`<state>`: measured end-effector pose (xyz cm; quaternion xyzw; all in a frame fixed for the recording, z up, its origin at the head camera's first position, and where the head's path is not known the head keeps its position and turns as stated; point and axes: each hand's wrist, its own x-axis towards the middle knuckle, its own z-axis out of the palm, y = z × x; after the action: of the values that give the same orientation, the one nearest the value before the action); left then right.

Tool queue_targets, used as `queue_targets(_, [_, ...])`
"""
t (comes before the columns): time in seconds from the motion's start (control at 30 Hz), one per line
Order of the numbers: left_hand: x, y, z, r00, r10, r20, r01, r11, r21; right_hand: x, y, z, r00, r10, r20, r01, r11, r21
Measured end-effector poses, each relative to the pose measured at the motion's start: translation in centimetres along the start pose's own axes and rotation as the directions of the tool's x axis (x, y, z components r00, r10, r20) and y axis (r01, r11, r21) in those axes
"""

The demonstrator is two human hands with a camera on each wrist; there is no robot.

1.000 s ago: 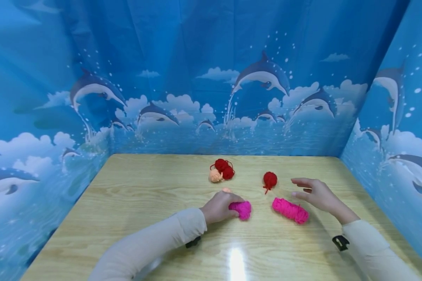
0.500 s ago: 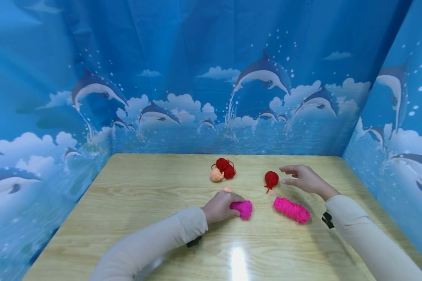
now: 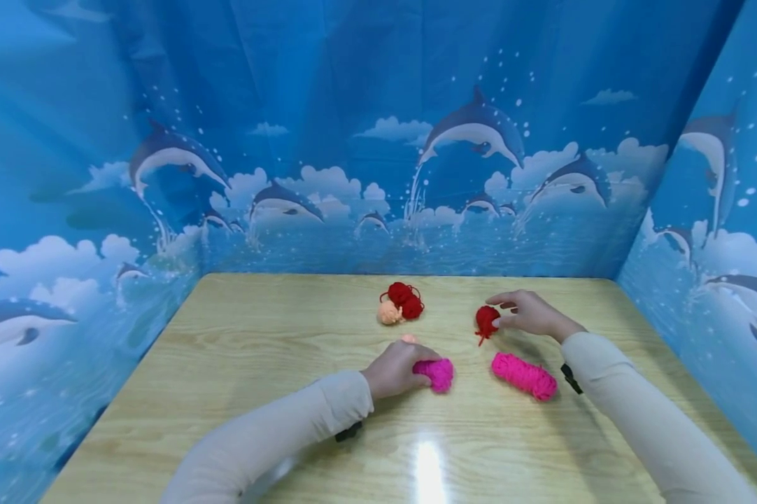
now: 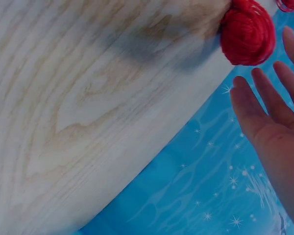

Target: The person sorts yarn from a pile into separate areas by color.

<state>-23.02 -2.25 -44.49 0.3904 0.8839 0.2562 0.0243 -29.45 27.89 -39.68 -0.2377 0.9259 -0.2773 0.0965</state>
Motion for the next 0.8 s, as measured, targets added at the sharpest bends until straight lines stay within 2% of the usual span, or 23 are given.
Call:
queue_targets(0.2, [-0.1,0.0,0.0,1.000,0.003,-0.002,-0.003,1.000,-0.003,0.9,0.9,0.4,1.000,-0.022,0.021,0.023,1.000,-0.015])
queue_targets(0.53, [-0.1,-0.1,0.0,1.000,0.014,-0.004,-0.014,1.000,0.004,1.5,1.5,0.8,1.000,-0.006,0.021,0.007,1.000,-0.018])
queue_targets(0.8, [0.0,-0.3,0.1,1.000,0.020,-0.010,-0.020,1.000,0.008,1.7,2.0,1.0,0.999,0.032,0.017,-0.033,0.998,0.052])
